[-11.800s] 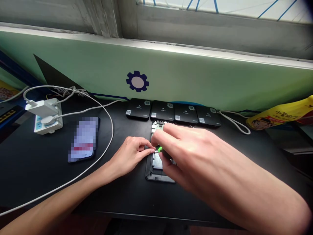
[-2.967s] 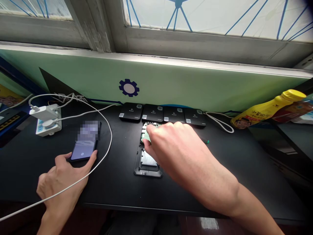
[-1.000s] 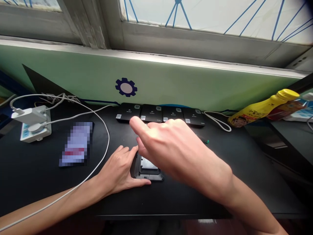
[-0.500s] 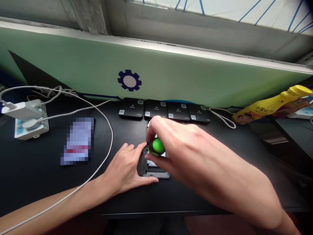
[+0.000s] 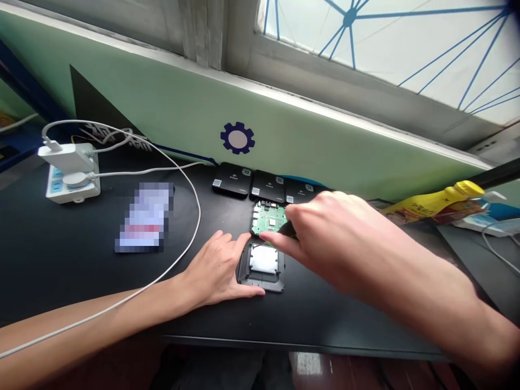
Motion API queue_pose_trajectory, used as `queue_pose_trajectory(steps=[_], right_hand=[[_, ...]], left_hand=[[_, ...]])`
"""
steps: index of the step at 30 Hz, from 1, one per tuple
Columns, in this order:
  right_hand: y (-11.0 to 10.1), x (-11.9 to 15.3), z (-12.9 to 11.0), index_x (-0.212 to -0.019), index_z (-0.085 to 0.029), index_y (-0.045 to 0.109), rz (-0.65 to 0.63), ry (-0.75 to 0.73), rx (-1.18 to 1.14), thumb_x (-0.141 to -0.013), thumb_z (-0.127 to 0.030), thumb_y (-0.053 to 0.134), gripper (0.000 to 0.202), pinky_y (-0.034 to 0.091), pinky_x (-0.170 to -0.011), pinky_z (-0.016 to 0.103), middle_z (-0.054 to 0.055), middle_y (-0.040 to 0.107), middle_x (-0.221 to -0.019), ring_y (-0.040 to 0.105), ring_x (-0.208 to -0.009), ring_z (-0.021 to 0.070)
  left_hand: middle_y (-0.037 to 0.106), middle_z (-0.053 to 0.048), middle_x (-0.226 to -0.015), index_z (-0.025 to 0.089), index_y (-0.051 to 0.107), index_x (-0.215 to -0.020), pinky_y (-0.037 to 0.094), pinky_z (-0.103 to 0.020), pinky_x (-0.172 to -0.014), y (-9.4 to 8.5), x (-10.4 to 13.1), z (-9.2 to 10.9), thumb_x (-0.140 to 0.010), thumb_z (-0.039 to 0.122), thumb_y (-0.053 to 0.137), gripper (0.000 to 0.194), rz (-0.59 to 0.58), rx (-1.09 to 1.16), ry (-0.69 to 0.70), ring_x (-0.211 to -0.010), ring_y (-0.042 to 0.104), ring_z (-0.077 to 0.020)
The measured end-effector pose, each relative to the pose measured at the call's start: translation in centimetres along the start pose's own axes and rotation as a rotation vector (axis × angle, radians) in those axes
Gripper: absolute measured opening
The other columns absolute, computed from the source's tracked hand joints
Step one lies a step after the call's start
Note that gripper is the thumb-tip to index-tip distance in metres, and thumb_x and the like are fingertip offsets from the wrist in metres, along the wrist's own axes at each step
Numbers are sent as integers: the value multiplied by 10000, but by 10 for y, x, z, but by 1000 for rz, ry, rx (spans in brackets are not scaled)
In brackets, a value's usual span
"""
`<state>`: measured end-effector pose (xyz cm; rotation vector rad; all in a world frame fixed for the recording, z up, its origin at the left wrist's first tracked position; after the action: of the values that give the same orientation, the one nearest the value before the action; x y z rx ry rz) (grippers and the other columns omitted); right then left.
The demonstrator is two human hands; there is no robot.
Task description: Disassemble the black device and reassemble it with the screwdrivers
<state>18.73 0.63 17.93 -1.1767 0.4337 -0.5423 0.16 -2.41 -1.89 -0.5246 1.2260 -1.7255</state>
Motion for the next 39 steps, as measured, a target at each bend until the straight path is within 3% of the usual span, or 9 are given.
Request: queue_pose_trajectory(steps=[7,9,14,19,24,27,31,35,39], right_hand=[[2,-1,29,-1408,-116,640,-31,-205,-207,-1157,-292,583,312,537,-1039,405,179,728,-1439,695,-1302,280],[1,-6,29,-1430,-109,633,-82,-173,-233,-1154,-363,607,376,545,-991,408,176,758,-1347,723,-1194,282],[0,-24,21,-848,-191,719,-249,1,-259,-1127,-511,639,431,343,-593,357,26,652,-691,509,-570,175],[2,-28,27,-988,-181,818,-245,-161,-501,-996,-131,726,105,413,-738,303,67,777,-982,648,-851,174],[-2,-27,29,-1078,-191,856,-317,-3,-482,-1031,-424,773,252,360,-619,319,24,731,-764,570,-634,164],[-4,-29,25,-1030,-186,841,-305,-51,-469,-1105,-272,635,235,365,-638,321,32,743,-796,567,-657,158],[-2,-30,24,-1165,-205,823,-268,-141,-514,-977,-194,799,190,442,-752,289,89,787,-1131,683,-983,206],[0,-31,29,-949,-185,842,-322,7,-375,-1071,-415,716,289,354,-607,327,57,727,-782,571,-650,170],[-3,-33,28,-955,-220,856,-311,-68,-489,-1046,-257,715,172,376,-622,321,13,755,-778,542,-610,134]], left_hand=[[762,-140,-984,127,646,-1436,563,-507,-909,-4,-2,1,-762,935,811,1064,8,-32,-32,-928,723,-388],[783,-155,-1039,131,635,-1453,561,-514,-925,-4,-3,1,-751,925,831,1078,1,-21,-29,-960,733,-399],[797,-202,-1146,114,620,-1475,557,-531,-944,-3,-2,0,-738,957,812,1137,-19,-33,-61,-1024,746,-430],[796,-193,-1162,121,592,-1526,549,-523,-966,-3,-2,1,-758,973,781,1162,-21,-26,-58,-1064,747,-435],[792,-173,-1087,125,636,-1437,548,-523,-971,-3,-3,1,-776,963,777,1077,-23,-25,-39,-1015,752,-421],[795,-186,-1098,104,622,-1461,550,-535,-981,-4,-3,1,-769,971,774,1120,-14,-41,-39,-1024,752,-427],[798,-191,-1101,95,608,-1489,558,-550,-967,-4,-2,1,-783,987,743,1146,-16,-29,-38,-1021,751,-435],[798,-181,-1076,121,628,-1447,561,-564,-979,-2,-2,-1,-787,995,729,1100,3,-26,-20,-1014,763,-440],[801,-177,-1096,128,601,-1494,558,-568,-1013,-1,-1,-2,-776,1008,724,1142,27,-28,-23,-1039,770,-442]])
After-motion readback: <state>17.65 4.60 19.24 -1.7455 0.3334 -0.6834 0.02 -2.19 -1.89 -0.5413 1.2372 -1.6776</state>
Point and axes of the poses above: each hand's wrist, its own x-axis away from the middle knuckle, its own y-axis out of the palm, z = x × y, the point moved 2 cm from there along -x, towards the middle knuckle
